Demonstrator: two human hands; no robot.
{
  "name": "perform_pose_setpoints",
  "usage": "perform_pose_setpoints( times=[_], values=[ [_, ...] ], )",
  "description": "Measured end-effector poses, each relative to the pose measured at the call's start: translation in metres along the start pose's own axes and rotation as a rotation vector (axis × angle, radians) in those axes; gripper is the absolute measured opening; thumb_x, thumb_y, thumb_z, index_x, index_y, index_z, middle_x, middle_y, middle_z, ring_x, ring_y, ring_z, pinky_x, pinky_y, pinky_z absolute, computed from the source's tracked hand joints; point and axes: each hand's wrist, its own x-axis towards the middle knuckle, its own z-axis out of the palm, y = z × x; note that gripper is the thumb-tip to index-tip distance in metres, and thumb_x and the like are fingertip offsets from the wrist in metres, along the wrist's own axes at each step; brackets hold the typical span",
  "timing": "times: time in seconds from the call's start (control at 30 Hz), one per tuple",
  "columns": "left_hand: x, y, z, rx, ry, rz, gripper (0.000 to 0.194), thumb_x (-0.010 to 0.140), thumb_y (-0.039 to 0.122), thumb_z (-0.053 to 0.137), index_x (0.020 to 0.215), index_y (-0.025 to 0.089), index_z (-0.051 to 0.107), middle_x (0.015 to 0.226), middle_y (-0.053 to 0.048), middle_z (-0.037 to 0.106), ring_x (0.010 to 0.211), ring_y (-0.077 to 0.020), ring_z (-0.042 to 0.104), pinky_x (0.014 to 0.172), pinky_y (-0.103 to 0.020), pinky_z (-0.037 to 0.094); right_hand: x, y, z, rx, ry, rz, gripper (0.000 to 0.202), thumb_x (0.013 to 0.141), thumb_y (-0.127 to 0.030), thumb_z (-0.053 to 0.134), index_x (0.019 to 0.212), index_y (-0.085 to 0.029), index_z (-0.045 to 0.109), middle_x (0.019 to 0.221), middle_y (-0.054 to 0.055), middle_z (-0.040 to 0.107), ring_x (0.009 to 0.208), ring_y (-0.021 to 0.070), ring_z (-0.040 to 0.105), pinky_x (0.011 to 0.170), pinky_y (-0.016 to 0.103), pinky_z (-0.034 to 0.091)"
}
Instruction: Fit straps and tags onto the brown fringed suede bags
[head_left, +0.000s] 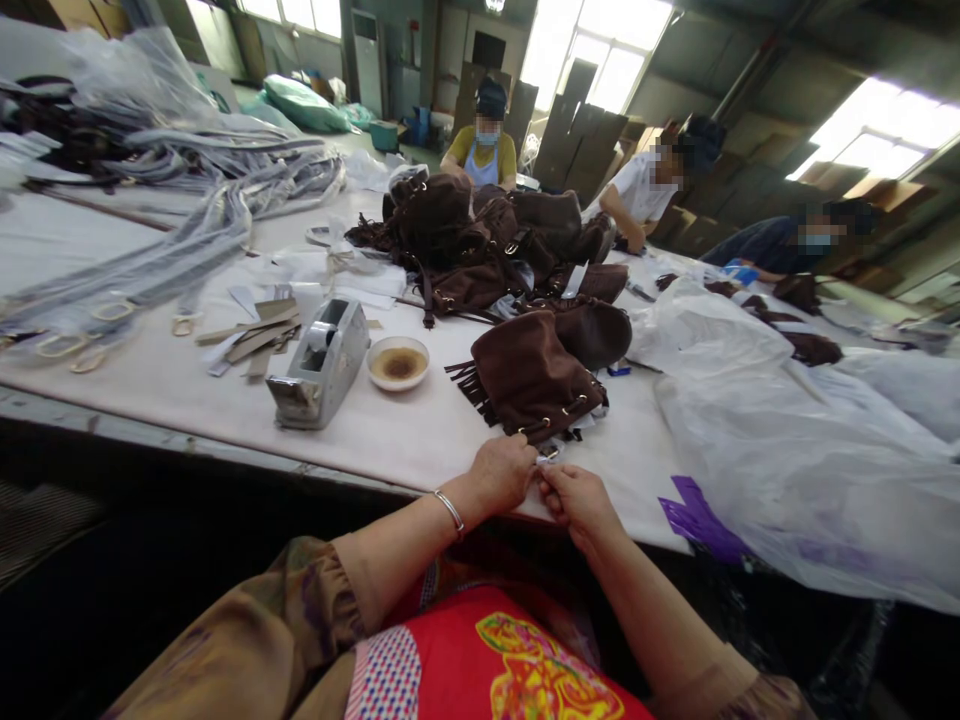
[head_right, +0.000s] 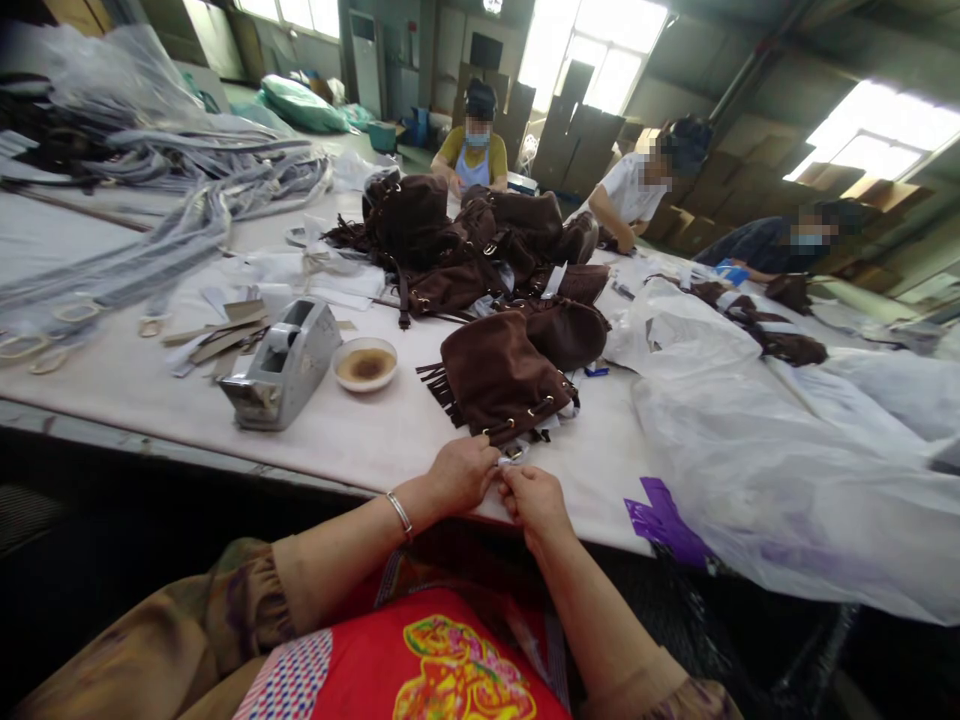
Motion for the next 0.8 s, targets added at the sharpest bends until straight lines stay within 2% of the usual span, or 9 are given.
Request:
perform_pose_setpoints(
  times=[0.27, 0.4, 0.6, 0.8],
  values=[
    [0.001, 0.001, -0.004, -0.035, -0.02, -0.015, 0.017, 0.092, 0.026, 0.052, 0.089, 0.015, 0.065, 0.089, -0.008, 0.062, 0.08, -0.0199, 0.06, 0.068, -0.03, 0.048, 0.005, -0.003, 0.002, -0.012, 0.025, 0.106, 0.028, 0.078, -0.031, 0.068, 0.06, -0.014, 0.056, 0.049, -0.001, 0.055, 0.033, 0.0052, 0.04, 0.027, 0.015, 0.02],
    [0.002, -0.001, -0.003, -0.044, -0.024, -0.005, 0.018, 0.092, 0.025, 0.051, 0.088, 0.014, 0.065, 0.087, -0.009, 0.062, 0.079, -0.0204, 0.06, 0.068, -0.031, 0.049, 0.005, -0.006, 0.002, 0.009, 0.022, 0.156, 0.027, 0.085, -0.028, 0.063, 0.064, -0.013, 0.057, 0.052, 0.0, 0.056, 0.034, 0.0048, 0.042, 0.028, 0.014, 0.023],
    [0.002, -0.003, 0.002, -0.036, -0.019, 0.018, 0.018, 0.092, 0.022, 0.049, 0.089, 0.013, 0.065, 0.087, -0.01, 0.062, 0.076, -0.0214, 0.06, 0.066, -0.033, 0.05, 0.005, -0.017, 0.008, -0.028, 0.033, 0.282, 0.027, 0.089, -0.029, 0.058, 0.068, -0.013, 0.057, 0.051, -0.002, 0.053, 0.033, 0.0049, 0.041, 0.029, 0.015, 0.023],
    [0.003, -0.001, -0.001, -0.02, -0.027, 0.024, 0.021, 0.093, 0.021, 0.047, 0.091, 0.012, 0.065, 0.087, -0.011, 0.062, 0.077, -0.0222, 0.06, 0.067, -0.034, 0.051, 0.018, -0.025, 0.013, -0.112, 0.039, 0.37, 0.03, 0.086, -0.03, 0.055, 0.06, -0.016, 0.051, 0.042, -0.003, 0.045, 0.028, 0.0079, 0.037, 0.027, 0.017, 0.023]
  ],
)
